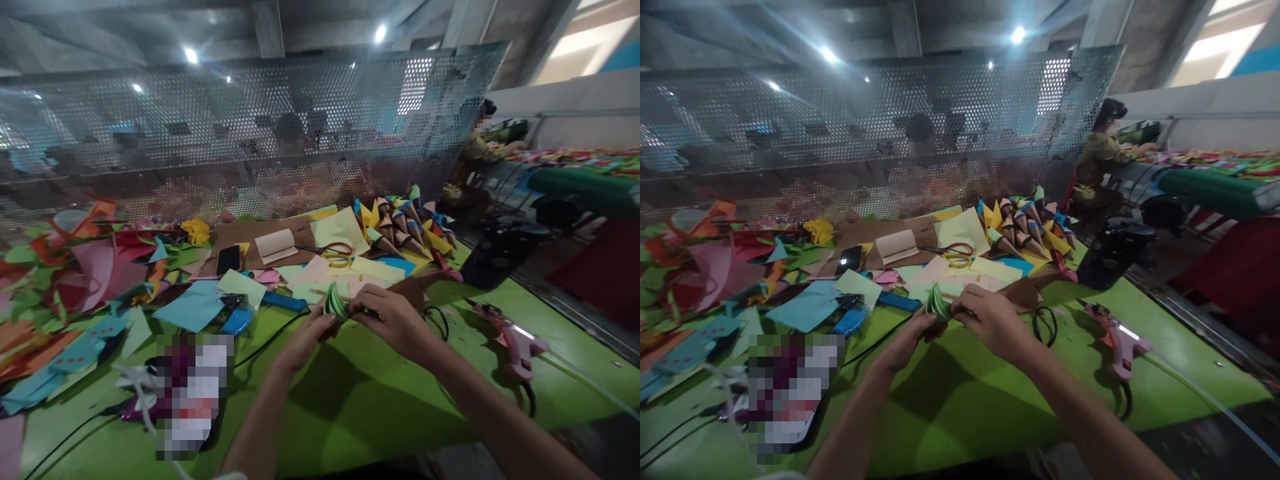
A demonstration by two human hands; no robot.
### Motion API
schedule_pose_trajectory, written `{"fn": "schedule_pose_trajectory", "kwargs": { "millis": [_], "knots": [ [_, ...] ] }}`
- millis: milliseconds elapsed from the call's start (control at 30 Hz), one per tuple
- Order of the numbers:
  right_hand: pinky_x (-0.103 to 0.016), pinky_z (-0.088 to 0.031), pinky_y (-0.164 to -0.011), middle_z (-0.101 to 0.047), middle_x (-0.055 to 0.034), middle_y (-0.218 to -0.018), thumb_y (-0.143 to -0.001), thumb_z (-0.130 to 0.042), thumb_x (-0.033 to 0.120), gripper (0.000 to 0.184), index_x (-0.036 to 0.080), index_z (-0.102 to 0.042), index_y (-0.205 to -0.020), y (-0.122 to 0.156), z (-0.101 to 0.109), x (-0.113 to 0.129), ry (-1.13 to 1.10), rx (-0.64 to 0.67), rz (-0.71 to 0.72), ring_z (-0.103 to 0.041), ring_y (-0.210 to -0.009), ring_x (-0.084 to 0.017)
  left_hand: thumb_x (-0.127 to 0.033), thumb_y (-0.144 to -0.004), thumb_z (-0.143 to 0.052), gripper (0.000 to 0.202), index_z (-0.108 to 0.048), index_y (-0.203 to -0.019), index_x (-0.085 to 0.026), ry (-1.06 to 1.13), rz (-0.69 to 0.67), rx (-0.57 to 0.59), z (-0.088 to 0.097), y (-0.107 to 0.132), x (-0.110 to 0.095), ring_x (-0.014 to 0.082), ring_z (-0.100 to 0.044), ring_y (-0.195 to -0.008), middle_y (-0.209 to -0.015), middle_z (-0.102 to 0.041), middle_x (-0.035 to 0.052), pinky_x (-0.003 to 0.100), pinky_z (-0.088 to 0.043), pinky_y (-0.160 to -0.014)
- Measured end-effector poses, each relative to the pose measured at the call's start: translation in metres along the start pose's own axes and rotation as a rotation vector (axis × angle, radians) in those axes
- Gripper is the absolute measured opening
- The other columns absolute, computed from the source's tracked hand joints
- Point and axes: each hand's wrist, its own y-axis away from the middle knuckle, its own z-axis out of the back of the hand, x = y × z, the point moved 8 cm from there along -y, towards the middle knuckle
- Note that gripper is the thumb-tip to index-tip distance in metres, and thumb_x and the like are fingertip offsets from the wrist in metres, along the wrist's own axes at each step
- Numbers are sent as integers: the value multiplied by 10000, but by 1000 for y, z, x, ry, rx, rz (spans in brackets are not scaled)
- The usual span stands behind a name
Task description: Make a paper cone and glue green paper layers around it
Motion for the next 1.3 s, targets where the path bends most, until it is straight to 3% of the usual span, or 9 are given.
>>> {"fn": "schedule_pose_trajectory", "kwargs": {
  "millis": [133,333,500,667,767,933,1033,1133,1300],
  "knots": [
    [-264,-452,-706,-639,-39,-851,-901,-619,131,87,189,-668,-859,1,2,-2,-50,-11,-11,-610,-796,-176,-472,-815,-600,364,-558,-989,-155,14,-12,1,1,-1,1,106,-326,-587,-677,-454,-34,255,-249,-553],
    [-275,-479,-761,-689,-41,-886,-889,-646,174,76,210,-688,-941,-1,20,-5,-169,-172,-49,-636,-841,-181,-461,-826,-588,350,-565,-999,-159,20,-17,22,1,-1,4,104,-336,-596,-711,-458,-27,255,-255,-554],
    [-281,-480,-726,-680,-45,-883,-897,-611,169,85,208,-685,-908,-3,10,-5,-140,-99,-59,-631,-831,-186,-452,-827,-590,335,-562,-980,-155,7,-15,18,1,0,3,108,-333,-596,-698,-445,-31,254,-258,-555],
    [-267,-462,-653,-685,-45,-950,-884,-621,187,136,219,-661,-1009,6,18,-13,-132,-223,-144,-579,-708,-157,-461,-853,-565,298,-538,-908,-169,-15,-26,-94,11,0,4,119,-378,-638,-724,-491,-17,257,-304,-606],
    [-252,-438,-610,-662,-14,-827,-869,-625,183,35,211,-644,-878,11,12,-16,-168,-251,-187,-553,-655,-147,-470,-863,-563,292,-538,-871,-180,-33,-55,-155,16,1,1,131,-410,-696,-764,-508,-8,258,-343,-678],
    [-256,-444,-626,-672,-10,-806,-844,-634,203,16,212,-641,-855,13,-9,-15,-177,-230,-228,-592,-712,-171,-384,-794,-644,229,-560,-909,-205,-20,-81,-184,15,1,-7,154,-470,-810,-859,-539,2,259,-379,-786],
    [-260,-445,-615,-670,-19,-795,-850,-624,212,25,211,-640,-832,11,-8,-11,-168,-276,-211,-592,-699,-172,-308,-831,-570,121,-548,-897,-208,-115,-108,-179,12,0,-15,166,-476,-864,-888,-537,4,262,-390,-824],
    [-267,-458,-625,-672,-29,-814,-853,-624,197,30,214,-647,-849,8,1,-6,-178,-334,-183,-595,-700,-174,-276,-865,-532,113,-525,-957,-211,-242,-112,-217,13,-2,-18,167,-464,-879,-908,-531,2,261,-395,-839],
    [-268,-485,-665,-675,-40,-899,-869,-608,157,105,220,-667,-928,3,6,-4,-183,-351,-149,-611,-737,-172,-321,-875,-569,331,-428,-1159,-228,-295,-147,-214,13,-7,-7,154,-479,-847,-981,-534,10,263,-407,-801]
  ]
}}
